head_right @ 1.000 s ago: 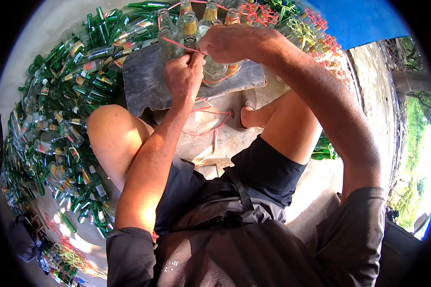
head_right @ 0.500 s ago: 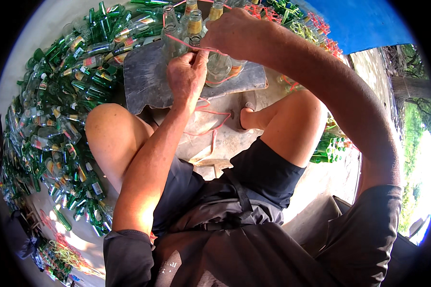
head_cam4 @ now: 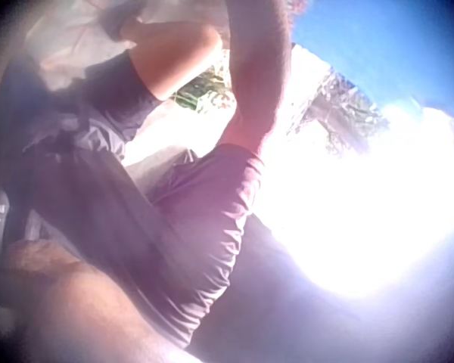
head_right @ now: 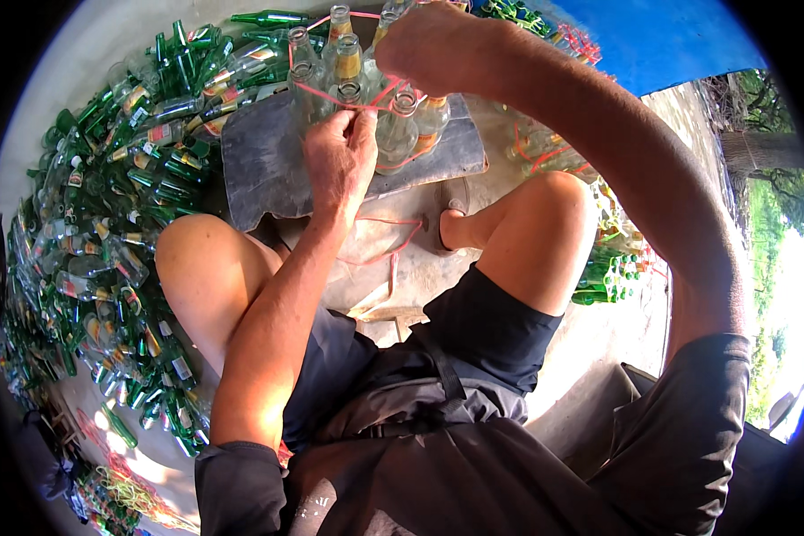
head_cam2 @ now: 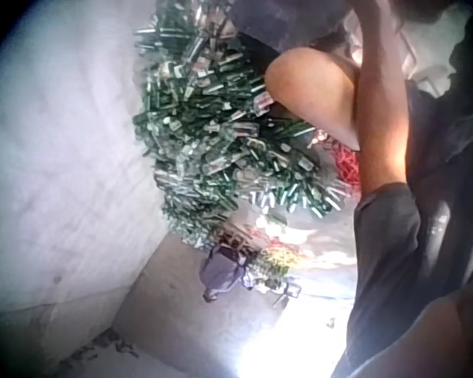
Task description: The person uses pink plastic straps to bundle glass bottles together, looping the straps around the necks and tying them.
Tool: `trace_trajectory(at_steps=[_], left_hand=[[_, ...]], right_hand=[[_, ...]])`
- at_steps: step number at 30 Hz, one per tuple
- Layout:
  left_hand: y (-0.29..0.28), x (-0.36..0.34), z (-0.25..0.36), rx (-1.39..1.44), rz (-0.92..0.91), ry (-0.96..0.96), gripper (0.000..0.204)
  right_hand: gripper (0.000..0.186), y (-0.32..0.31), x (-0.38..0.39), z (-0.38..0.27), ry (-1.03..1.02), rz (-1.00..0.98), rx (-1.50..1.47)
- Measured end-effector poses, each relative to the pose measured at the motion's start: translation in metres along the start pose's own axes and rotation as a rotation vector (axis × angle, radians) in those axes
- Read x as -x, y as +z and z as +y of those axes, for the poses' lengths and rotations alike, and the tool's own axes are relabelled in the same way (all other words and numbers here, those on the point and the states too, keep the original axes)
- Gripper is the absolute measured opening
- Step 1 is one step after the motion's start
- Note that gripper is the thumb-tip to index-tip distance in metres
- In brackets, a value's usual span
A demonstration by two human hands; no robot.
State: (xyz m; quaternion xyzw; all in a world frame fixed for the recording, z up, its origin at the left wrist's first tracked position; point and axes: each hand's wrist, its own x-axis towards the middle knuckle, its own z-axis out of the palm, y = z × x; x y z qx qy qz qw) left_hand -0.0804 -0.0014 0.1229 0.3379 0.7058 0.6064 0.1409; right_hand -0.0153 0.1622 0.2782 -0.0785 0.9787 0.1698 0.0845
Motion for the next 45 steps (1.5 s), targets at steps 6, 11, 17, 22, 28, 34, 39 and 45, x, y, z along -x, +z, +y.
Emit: trace_trajectory(at_steps=[6, 11, 17, 22, 28, 34, 39, 45], left_hand=[[-0.001, 0.0, 0.004, -0.017, -0.025, 0.004, 0.027], [0.003, 0.003, 0.0, 0.006, -0.033, -0.017, 0.024], [0.005, 0.001, -0.002, 0.085, -0.059, -0.025, 0.021], [0.009, 0.001, -0.005, 0.099, -0.034, -0.003, 0.02], [0.009, 0.0, -0.002, 0.13, -0.023, -0.005, 0.02], [0.013, 0.0, -0.004, 0.139, -0.003, 0.027, 0.019], [0.014, -0.001, -0.003, 0.152, -0.008, 0.025, 0.018], [0.012, -0.003, -0.008, 0.172, 0.025, -0.006, 0.017]], right_hand=[[0.007, -0.015, 0.005, 0.009, 0.224, -0.145, -0.125], [0.011, 0.006, 0.003, 0.024, 0.269, -0.121, -0.171], [0.012, 0.02, 0.002, 0.036, 0.283, -0.065, -0.219], [0.01, 0.033, -0.001, 0.04, 0.298, 0.002, -0.261], [0.002, 0.046, -0.007, 0.054, 0.198, 0.074, -0.342], [0.005, 0.062, -0.013, 0.06, 0.083, 0.222, -0.375], [0.014, 0.056, -0.027, 0.062, 0.159, 0.118, -0.482], [0.024, 0.018, -0.042, 0.042, 0.456, -0.268, -0.731]])
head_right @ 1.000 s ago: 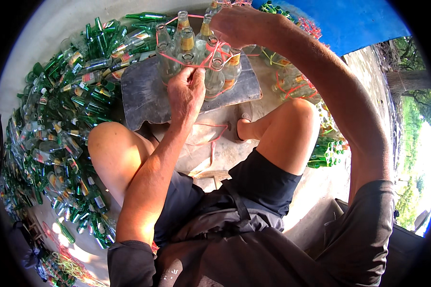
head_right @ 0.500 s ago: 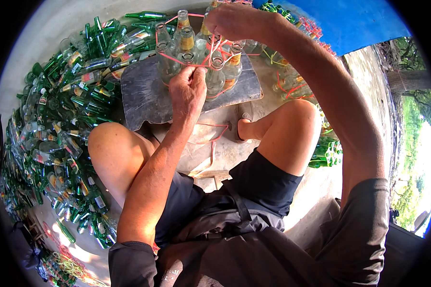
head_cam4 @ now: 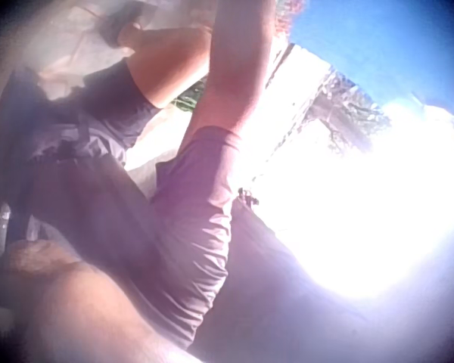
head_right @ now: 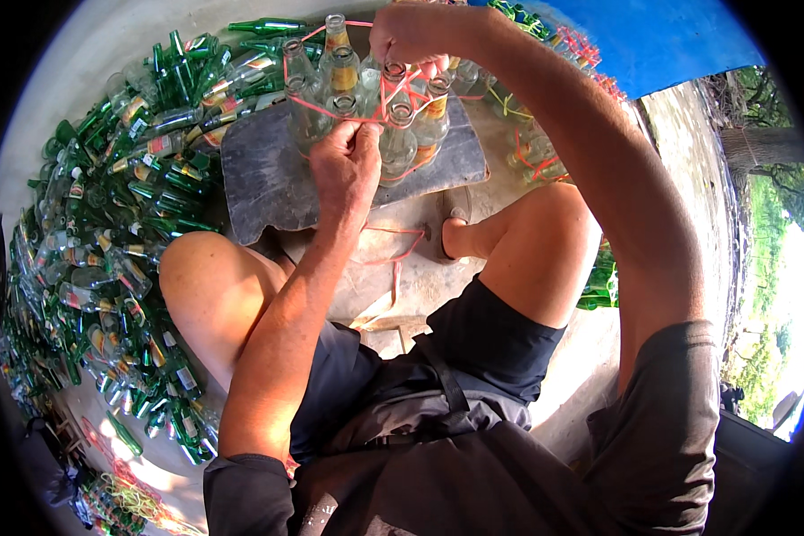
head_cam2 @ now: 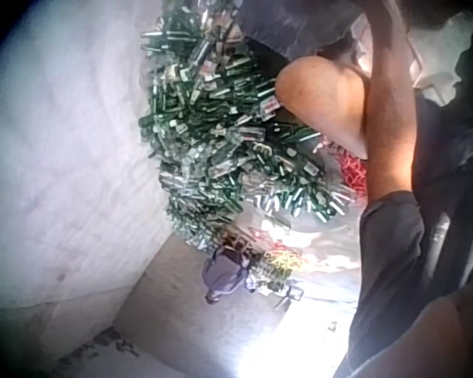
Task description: The person uses pink plastic straps to bundle glass bottles together, looping the straps around the necks and tying them.
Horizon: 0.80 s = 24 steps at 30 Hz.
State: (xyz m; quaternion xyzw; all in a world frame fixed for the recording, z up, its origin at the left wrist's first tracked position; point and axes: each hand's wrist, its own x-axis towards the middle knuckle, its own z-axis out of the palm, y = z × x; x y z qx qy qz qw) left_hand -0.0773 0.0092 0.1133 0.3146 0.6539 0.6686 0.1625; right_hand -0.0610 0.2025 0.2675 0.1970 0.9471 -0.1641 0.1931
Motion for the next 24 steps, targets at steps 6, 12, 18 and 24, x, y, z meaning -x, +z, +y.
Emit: trace_trajectory(at_steps=[6, 12, 18, 24], left_hand=[[-0.01, -0.006, 0.012, 0.097, -0.032, -0.075, 0.021], [-0.034, -0.012, 0.021, -0.149, -0.036, -0.025, 0.019], [-0.039, -0.016, 0.033, -0.277, -0.054, 0.052, 0.014], [-0.045, -0.022, 0.029, -0.246, -0.046, 0.133, 0.01]], right_hand=[[0.022, 0.014, -0.002, 0.038, -0.012, 0.062, -0.13], [0.022, 0.053, 0.037, 0.03, -0.144, 0.758, 0.013], [0.032, 0.116, 0.098, -0.025, -0.033, 0.821, -0.279], [0.035, 0.137, 0.093, -0.029, -0.02, 0.865, -0.418]])
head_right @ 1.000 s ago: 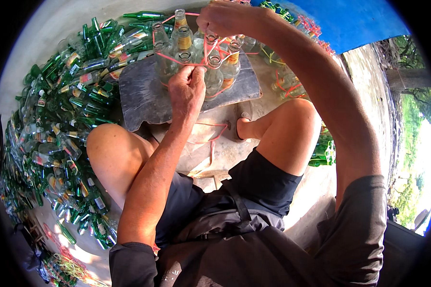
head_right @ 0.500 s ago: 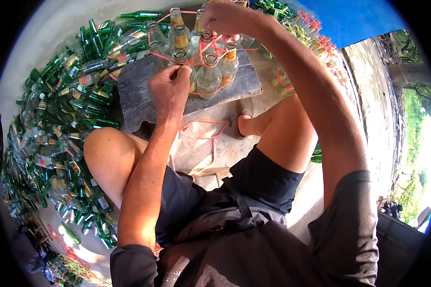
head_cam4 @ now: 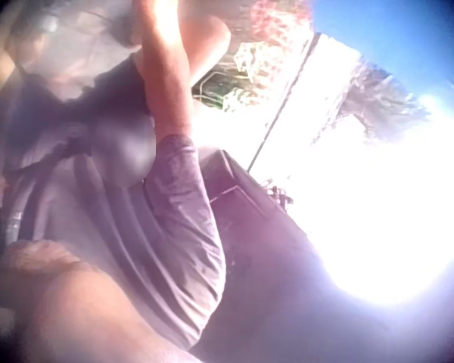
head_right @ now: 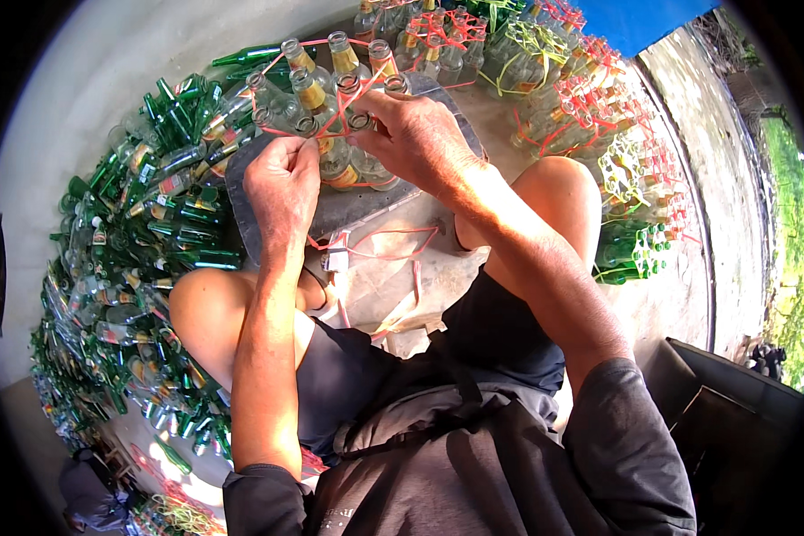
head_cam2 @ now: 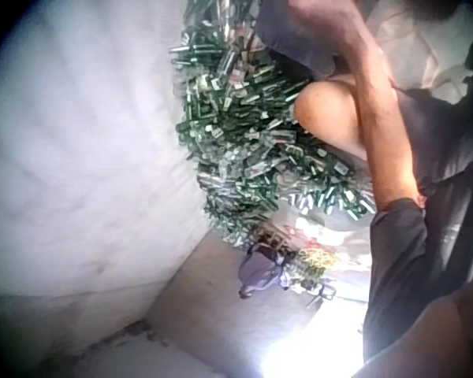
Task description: The person uses pink plastic straps to bundle glass bottles together, looping the straps around the necks and tying them.
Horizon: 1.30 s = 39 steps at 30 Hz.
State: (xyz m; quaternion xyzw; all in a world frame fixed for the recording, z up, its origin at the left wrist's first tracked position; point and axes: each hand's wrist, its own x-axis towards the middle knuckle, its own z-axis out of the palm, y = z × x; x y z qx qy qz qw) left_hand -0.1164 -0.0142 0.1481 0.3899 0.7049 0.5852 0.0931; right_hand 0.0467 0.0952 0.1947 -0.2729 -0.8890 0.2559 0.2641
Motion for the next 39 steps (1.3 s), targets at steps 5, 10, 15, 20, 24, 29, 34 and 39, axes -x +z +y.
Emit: trace_trajectory(at_steps=[5, 10, 15, 20, 24, 29, 34, 39], left_hand=[[-0.01, -0.003, 0.014, -0.13, -0.101, -0.02, 0.022], [-0.017, -0.011, 0.002, -0.193, -0.154, 0.086, 0.025], [-0.026, -0.022, -0.004, -0.12, -0.326, 0.04, 0.035], [-0.026, -0.029, -0.01, -0.04, -0.43, -0.025, 0.036], [-0.028, -0.035, -0.02, 0.02, -0.478, -0.084, 0.035], [-0.031, -0.034, -0.019, -0.038, -0.494, -0.008, 0.034], [-0.027, -0.027, -0.015, -0.031, -0.419, 0.045, 0.032], [-0.024, -0.02, -0.006, -0.049, -0.373, 0.081, 0.029]], right_hand=[[0.034, 0.007, 0.001, 0.009, -0.078, 0.066, 0.014], [0.033, 0.009, 0.004, 0.008, -0.084, 0.106, 0.036], [0.034, 0.012, 0.006, 0.001, 0.024, 0.101, 0.019], [0.035, 0.012, 0.008, 0.0, 0.115, 0.071, 0.022], [0.032, 0.015, 0.006, 0.003, 0.08, 0.066, 0.031], [0.031, 0.017, 0.003, 0.007, 0.033, 0.073, 0.04], [0.031, 0.016, -0.003, 0.015, -0.041, 0.073, 0.067], [0.038, 0.011, -0.006, 0.022, -0.04, 0.017, 0.078]])
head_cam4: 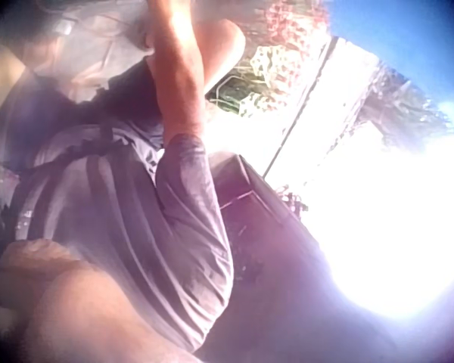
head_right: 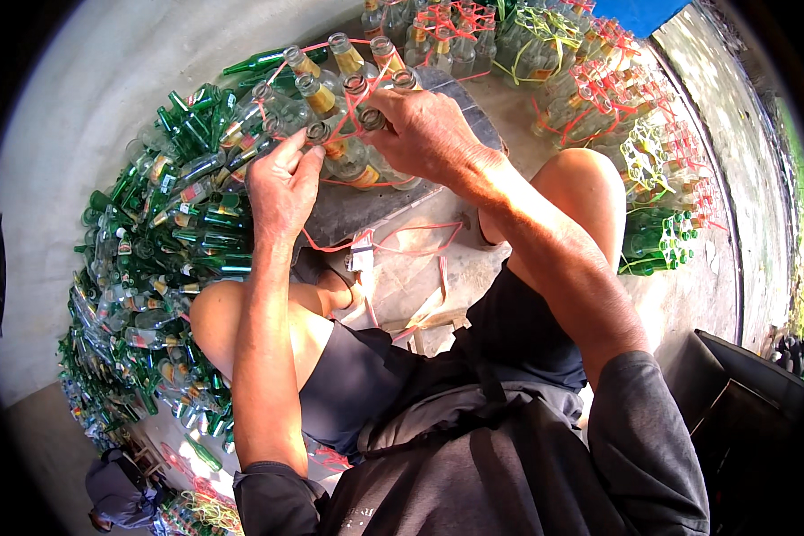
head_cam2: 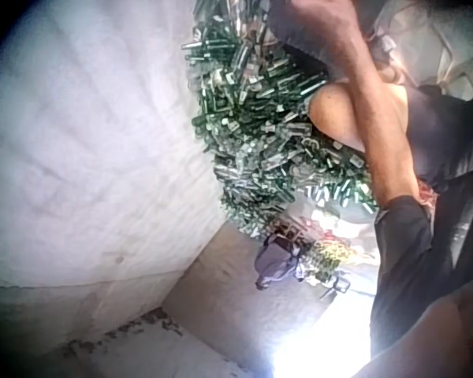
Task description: The person uses pink plastic straps to bundle glass bottles together, looping the straps around the necks and tying them.
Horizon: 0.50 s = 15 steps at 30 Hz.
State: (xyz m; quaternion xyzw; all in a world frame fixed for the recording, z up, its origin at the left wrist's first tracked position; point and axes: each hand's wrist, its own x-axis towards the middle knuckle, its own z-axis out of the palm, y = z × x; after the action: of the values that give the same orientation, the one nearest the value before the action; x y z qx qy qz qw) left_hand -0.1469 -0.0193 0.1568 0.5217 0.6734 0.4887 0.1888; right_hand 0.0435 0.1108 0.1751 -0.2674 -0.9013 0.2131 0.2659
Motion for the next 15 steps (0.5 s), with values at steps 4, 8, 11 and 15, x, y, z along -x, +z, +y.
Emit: trace_trajectory(at_steps=[4, 8, 11, 15], left_hand=[[0.011, 0.003, 0.004, 0.034, 0.053, -0.03, 0.026], [0.023, 0.006, 0.013, 0.021, 0.075, -0.008, 0.022], [0.037, 0.006, 0.019, 0.002, 0.1, 0.008, 0.021], [0.042, 0.008, 0.019, -0.084, 0.134, 0.043, 0.024]], right_hand=[[0.039, -0.01, -0.005, 0.007, -0.021, -0.038, -0.017], [0.038, -0.022, -0.013, 0.021, -0.125, -0.074, -0.006], [0.039, -0.033, -0.022, 0.037, -0.145, -0.156, 0.017], [0.041, -0.036, -0.028, 0.04, -0.114, -0.235, 0.049]])
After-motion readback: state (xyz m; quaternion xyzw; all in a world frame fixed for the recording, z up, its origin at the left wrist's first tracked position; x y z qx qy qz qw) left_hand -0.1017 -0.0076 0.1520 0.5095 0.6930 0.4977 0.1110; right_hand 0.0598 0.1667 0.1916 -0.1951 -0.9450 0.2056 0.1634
